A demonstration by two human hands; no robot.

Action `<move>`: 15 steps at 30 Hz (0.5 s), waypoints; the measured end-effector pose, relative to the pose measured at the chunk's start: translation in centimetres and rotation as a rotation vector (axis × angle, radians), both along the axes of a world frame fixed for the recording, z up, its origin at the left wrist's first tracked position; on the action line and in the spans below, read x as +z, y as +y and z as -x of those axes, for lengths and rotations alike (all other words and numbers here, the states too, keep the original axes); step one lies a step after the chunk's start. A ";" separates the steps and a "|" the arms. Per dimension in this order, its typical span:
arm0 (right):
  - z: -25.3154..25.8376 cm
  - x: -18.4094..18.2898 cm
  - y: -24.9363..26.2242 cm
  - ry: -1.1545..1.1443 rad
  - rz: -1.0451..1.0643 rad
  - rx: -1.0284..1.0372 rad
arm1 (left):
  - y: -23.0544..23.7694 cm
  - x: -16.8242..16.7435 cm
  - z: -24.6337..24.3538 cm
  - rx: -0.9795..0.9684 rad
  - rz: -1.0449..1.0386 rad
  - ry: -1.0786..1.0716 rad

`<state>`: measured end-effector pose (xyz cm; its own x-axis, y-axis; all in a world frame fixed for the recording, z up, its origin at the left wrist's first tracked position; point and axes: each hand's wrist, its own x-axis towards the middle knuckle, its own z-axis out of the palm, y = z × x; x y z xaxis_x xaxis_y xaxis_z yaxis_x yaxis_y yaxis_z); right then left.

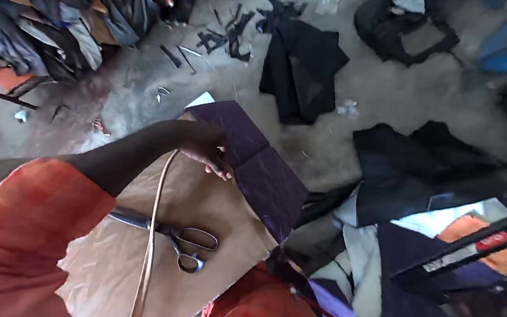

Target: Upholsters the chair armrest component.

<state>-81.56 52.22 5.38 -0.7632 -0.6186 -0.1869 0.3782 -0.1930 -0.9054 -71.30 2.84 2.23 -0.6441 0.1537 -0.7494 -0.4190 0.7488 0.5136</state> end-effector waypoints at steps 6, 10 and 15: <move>-4.4 -0.6 -7.3 -0.212 -0.120 0.157 | -0.4 -0.4 0.8 -0.125 0.025 0.006; -6.4 -1.9 -9.3 -0.268 -0.190 0.332 | -0.1 -0.1 1.4 -0.194 0.058 -0.021; -8.0 0.9 -17.4 -0.342 -0.348 0.336 | -1.1 -2.2 0.5 -0.246 0.069 0.302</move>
